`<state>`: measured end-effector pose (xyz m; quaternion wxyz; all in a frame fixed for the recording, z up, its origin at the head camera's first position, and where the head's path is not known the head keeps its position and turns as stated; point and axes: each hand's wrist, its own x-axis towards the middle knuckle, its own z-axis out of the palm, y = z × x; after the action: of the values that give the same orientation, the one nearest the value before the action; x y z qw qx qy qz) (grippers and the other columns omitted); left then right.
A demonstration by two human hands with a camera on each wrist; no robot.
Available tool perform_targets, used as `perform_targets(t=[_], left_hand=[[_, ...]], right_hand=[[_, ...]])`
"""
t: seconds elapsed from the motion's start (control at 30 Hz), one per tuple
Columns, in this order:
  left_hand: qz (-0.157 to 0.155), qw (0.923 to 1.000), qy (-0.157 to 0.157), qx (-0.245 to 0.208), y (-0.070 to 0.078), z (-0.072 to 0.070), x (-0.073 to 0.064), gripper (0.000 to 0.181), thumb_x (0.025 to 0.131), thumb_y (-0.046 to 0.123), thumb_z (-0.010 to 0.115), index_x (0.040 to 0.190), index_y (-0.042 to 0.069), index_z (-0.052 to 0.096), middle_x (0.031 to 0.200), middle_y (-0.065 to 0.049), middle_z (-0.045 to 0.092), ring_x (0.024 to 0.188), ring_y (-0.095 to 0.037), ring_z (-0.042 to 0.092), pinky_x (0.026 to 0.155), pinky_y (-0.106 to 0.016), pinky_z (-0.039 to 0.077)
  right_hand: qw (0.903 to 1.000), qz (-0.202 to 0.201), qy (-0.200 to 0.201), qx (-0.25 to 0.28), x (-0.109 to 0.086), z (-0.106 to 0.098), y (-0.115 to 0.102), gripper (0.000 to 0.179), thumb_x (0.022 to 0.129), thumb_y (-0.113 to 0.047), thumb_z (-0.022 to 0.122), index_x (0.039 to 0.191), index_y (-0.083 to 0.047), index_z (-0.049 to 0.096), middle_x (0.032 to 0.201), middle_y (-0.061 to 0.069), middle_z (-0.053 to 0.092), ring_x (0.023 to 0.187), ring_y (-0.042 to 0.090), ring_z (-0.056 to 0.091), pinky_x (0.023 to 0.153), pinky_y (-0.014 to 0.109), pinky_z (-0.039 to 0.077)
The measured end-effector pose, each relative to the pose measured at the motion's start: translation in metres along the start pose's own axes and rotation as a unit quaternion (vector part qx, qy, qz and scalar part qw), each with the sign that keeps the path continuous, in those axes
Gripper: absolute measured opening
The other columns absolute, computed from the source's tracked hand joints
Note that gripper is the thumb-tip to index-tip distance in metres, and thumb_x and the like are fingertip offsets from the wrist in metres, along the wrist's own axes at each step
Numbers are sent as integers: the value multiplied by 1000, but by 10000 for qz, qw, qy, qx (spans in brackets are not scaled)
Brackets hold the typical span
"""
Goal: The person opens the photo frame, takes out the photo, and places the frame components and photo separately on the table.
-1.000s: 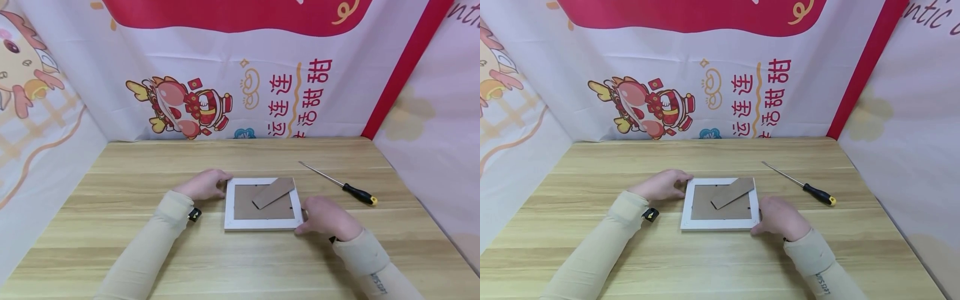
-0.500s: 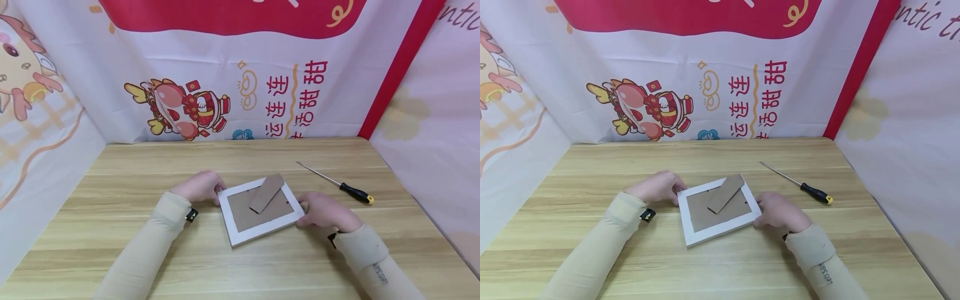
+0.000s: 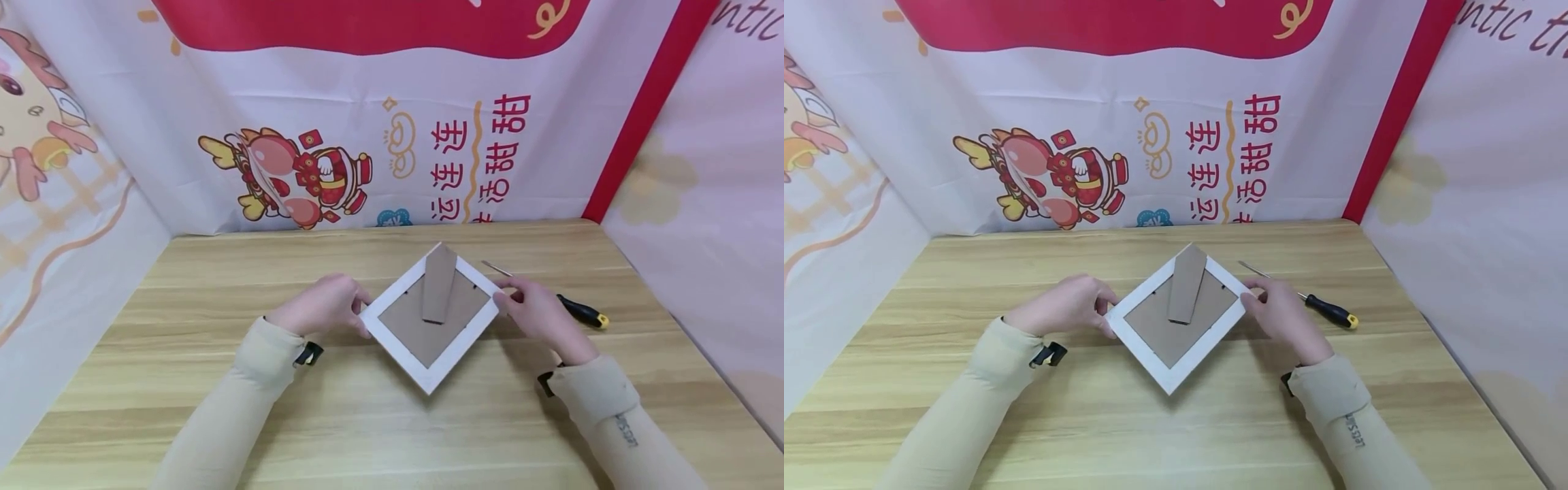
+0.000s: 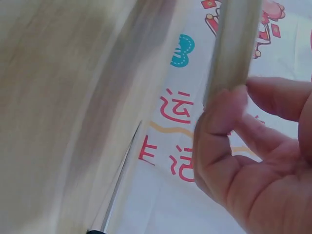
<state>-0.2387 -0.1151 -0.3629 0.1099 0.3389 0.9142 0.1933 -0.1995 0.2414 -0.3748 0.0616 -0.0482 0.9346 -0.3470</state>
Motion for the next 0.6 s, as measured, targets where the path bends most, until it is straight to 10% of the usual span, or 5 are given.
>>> perform_targets(t=[0.23, 0.6], left_hand=[[670, 9923, 449, 942, 37, -3, -27, 29, 70, 33, 91, 84, 12, 76, 59, 12, 55, 52, -4, 46, 48, -20, 40], [654, 9638, 1064, 2358, 67, 34, -58, 53, 65, 57, 85, 54, 20, 47, 49, 10, 39, 44, -6, 33, 37, -28, 29]], right_hand=[[9992, 17, -181, 356, 12, -12, -10, 32, 102, -25, 57, 127, -7, 62, 77, 9, 60, 66, 22, 53, 53, 29, 43], [9903, -727, -1090, -465, 55, -4, -27, 28, 102, -20, 57, 125, -7, 64, 75, 11, 62, 62, 20, 56, 57, 32, 47]])
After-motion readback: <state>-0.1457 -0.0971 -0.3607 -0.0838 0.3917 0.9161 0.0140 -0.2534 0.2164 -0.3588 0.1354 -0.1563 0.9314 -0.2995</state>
